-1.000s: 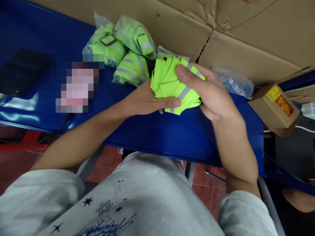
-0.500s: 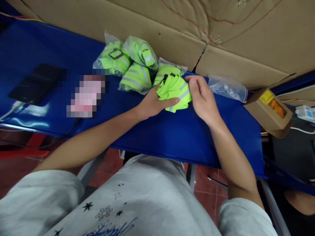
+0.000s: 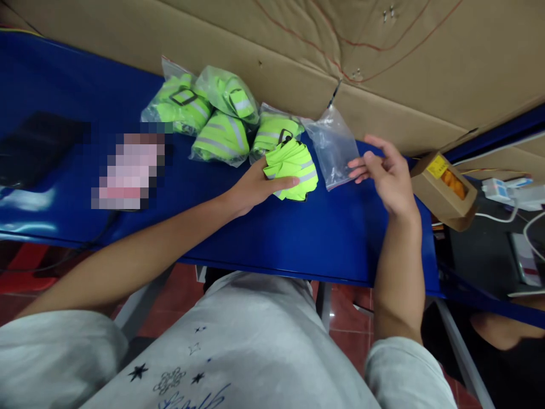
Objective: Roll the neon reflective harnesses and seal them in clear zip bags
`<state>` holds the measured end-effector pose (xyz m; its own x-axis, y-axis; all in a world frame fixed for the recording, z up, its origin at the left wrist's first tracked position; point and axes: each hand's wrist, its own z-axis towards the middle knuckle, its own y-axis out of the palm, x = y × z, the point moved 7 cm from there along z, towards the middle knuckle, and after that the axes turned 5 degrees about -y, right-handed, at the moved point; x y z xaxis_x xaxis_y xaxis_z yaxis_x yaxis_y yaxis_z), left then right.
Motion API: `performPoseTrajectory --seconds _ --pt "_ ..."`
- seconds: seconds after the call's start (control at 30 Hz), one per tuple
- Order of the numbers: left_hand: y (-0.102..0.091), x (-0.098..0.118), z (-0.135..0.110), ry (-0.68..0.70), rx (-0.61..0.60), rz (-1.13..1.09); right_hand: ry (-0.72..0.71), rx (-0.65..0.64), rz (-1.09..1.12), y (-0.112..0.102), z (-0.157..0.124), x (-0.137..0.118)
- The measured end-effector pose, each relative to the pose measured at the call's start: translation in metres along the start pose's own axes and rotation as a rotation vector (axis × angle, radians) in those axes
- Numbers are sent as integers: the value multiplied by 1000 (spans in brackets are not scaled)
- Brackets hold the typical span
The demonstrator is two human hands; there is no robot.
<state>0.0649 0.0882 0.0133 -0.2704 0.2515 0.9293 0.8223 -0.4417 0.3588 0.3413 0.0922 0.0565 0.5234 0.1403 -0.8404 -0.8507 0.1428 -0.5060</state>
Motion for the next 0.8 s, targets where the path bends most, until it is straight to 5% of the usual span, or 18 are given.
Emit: performPoseTrajectory --seconds 0.1,0.2,0.27,0.47,0.57,0.8 --pt "-3 -8 1 -25 26 89 -276 -180 -119 13 -12 -27" --pt "-4 -11 3 -13 1 127 -327 -447 -408 30 -23 -17" --pt "-2 -10 3 -9 -34 93 -346 -504 -451 37 -25 -10" --pt "19 -14 -8 -153 -234 88 -438 -136 -494 46 -22 -34" --pt "31 -23 -16 -228 -332 138 -464 -95 -440 57 -29 -53" --pt "4 -28 -11 -366 -19 182 -531 -89 -386 56 -43 -81"
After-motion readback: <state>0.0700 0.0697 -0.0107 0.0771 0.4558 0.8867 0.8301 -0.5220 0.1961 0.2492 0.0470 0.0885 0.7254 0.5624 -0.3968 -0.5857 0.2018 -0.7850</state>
